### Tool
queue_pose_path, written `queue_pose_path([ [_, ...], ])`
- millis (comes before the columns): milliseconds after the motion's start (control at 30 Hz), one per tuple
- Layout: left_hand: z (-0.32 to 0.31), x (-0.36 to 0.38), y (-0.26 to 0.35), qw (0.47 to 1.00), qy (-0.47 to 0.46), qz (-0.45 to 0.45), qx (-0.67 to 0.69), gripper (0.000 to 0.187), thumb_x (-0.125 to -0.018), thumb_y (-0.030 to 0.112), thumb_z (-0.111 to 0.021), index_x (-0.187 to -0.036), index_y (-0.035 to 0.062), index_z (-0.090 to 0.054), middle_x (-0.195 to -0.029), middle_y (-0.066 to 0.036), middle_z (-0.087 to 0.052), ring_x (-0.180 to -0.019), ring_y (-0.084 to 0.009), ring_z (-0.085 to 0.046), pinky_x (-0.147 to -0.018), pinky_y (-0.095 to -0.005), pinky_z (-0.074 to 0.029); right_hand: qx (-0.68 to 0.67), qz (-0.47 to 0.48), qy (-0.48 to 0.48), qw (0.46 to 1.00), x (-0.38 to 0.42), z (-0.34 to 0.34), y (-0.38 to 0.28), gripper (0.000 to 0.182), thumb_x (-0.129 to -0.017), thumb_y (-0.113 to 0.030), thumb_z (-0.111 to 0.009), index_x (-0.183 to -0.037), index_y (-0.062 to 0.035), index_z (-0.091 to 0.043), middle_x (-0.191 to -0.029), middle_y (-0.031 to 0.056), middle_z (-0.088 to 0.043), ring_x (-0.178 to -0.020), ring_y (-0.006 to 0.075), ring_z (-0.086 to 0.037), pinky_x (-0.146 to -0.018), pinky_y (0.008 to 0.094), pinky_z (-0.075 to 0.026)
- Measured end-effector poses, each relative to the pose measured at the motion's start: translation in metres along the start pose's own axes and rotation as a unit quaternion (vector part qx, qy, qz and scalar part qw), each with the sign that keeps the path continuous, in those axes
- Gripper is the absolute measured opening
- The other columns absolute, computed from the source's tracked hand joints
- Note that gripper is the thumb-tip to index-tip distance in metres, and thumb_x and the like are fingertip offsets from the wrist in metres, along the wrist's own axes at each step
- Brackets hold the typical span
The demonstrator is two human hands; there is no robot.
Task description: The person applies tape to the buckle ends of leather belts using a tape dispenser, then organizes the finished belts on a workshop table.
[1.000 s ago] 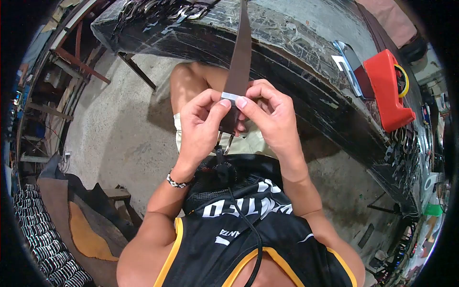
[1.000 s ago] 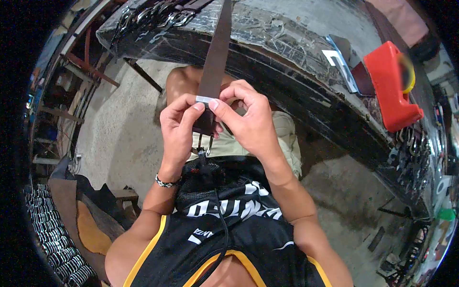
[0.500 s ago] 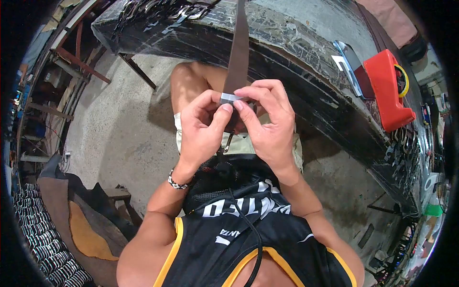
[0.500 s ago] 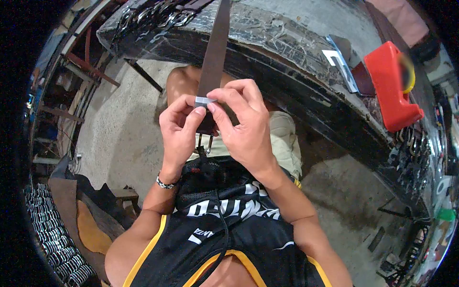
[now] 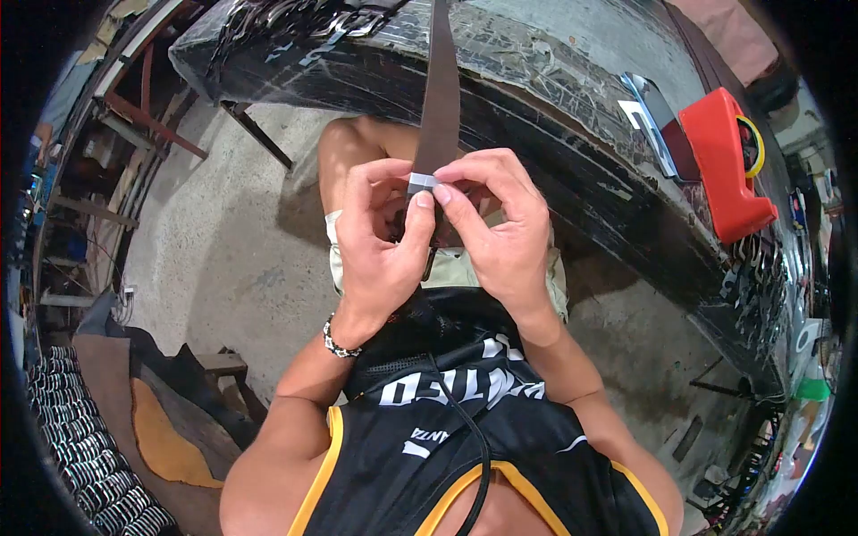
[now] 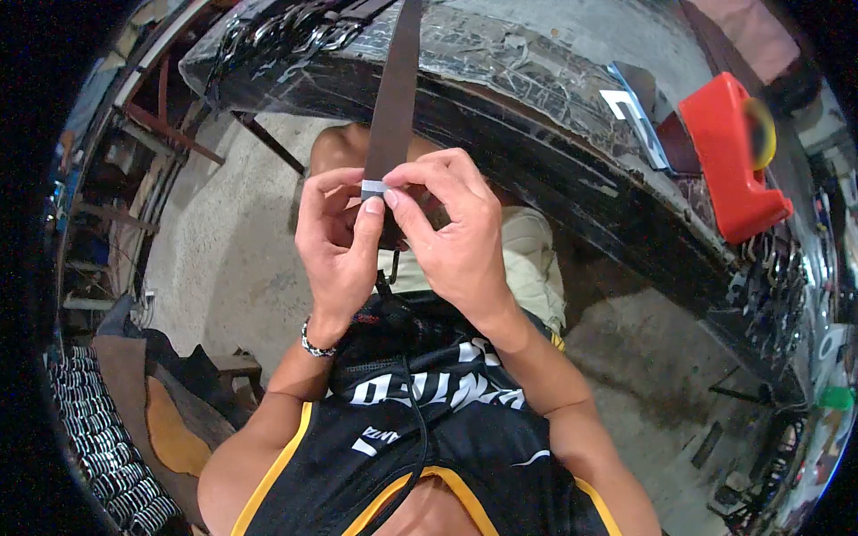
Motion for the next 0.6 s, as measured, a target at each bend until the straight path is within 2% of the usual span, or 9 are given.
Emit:
queue_pose_path([
  [300,0.0018,0.0006,-0.007,1.0,0.009,-0.012,0.007,0.025,-0.094,-0.002,-0.06,-0.116,0.0004,-0.048,-0.101,-0.011,-0.064,-0.084,-0.009,-0.062,-0.067,-0.0196,-0.049,-0.031,-0.045,-0.003,0.999,0.0037,-0.002,0.0034,0.012,-0.085,0.0,-0.071,-0.096,-0.0005,-0.07,-0.089,0.0077,-0.063,-0.072,0.0139,-0.063,-0.063,0.0266,-0.051],
  [600,0.0004,0.0009,-0.0034,1.0,0.005,-0.004,0.02,0.023,-0.094,0.0,-0.061,-0.113,0.0013,-0.049,-0.096,-0.009,-0.065,-0.08,-0.007,-0.061,-0.065,-0.0187,-0.048,-0.028,-0.007,0.004,1.0,0.0056,-0.0022,0.0018,0.011,-0.086,0.001,-0.07,-0.097,0.0003,-0.069,-0.086,0.0074,-0.062,-0.067,0.0117,-0.063,-0.055,0.0239,-0.048],
])
Point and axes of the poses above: each hand's wrist, its own x-axis away from the middle knuckle, its own z-axis out of the back of the hand, y = z × x, the point moved 3 cm from there along -x, towards the middle knuckle
